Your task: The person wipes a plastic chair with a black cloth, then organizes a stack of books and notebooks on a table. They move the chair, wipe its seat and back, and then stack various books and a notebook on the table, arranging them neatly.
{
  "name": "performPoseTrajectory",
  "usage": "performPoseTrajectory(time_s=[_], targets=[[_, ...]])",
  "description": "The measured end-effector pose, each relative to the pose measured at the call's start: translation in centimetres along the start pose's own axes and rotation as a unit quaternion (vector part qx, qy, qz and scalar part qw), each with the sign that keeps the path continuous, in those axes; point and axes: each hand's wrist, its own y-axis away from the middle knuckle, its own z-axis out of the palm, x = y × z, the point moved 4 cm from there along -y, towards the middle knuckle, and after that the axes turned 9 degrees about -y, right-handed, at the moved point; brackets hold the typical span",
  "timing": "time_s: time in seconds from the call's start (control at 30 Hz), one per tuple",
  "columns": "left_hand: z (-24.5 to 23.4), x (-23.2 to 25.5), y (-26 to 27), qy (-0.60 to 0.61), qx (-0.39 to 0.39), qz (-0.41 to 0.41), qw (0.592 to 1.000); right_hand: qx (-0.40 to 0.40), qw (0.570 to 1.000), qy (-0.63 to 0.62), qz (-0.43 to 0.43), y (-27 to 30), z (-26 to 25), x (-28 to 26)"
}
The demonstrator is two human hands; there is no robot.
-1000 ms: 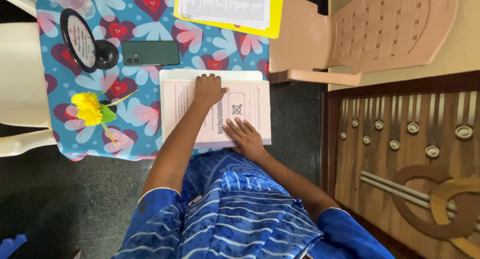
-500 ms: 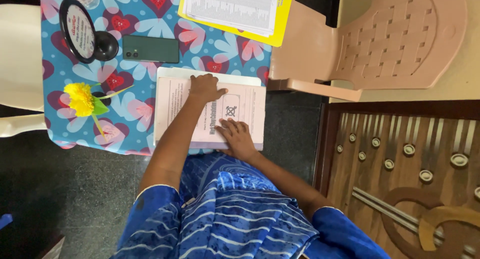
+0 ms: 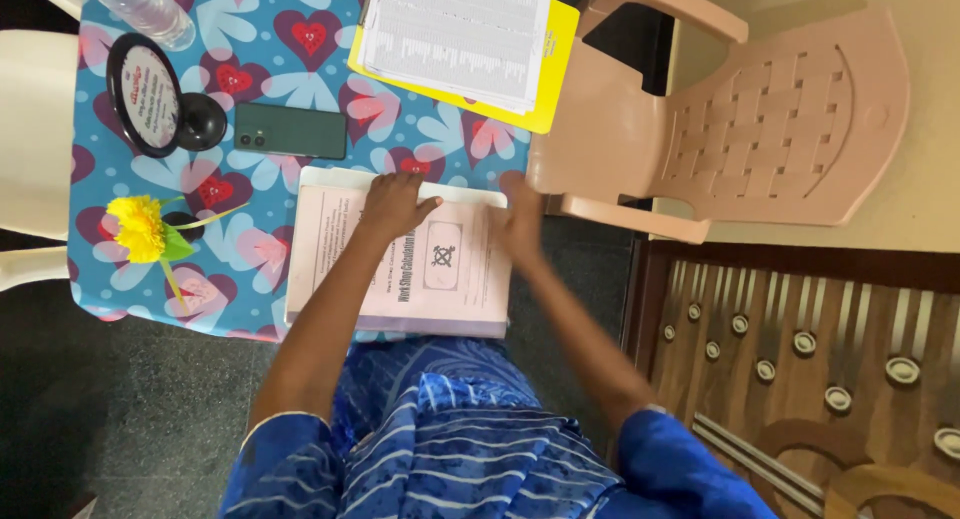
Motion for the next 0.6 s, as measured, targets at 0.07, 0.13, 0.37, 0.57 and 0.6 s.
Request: performPoseTrajectory(time_s=[0.07,0.13,0.37,0.57,0.6], targets=[[0.4,0.9,0.2,-0.015,-0.046,0.031,0.998,0.116,0.990,-0.013,0.079,-4.9,-1.1,7.4],[1.1,2.3,0.6,-0.017,-0.087,0.041,0.995,0.159,0.980,0.027,0.113,-9.3,-2.6,13.6],[1.8,3.8,1.7,0.012,-0.090,0.003,0.996,0.105,0.859,-0.170,0.471,-14.7,-3.1,23.2],[-0.6,1.9,1.8,0.081,-0.046,-0.057,0.994,0.007,0.802,-0.307,0.513,-16.2,-2.0,22.8],[-1.2,1.6,1.9,0.093,-0.044,-0.069,0.992,-0.010,0.795,-0.306,0.523,-16.2,-1.7,22.3]])
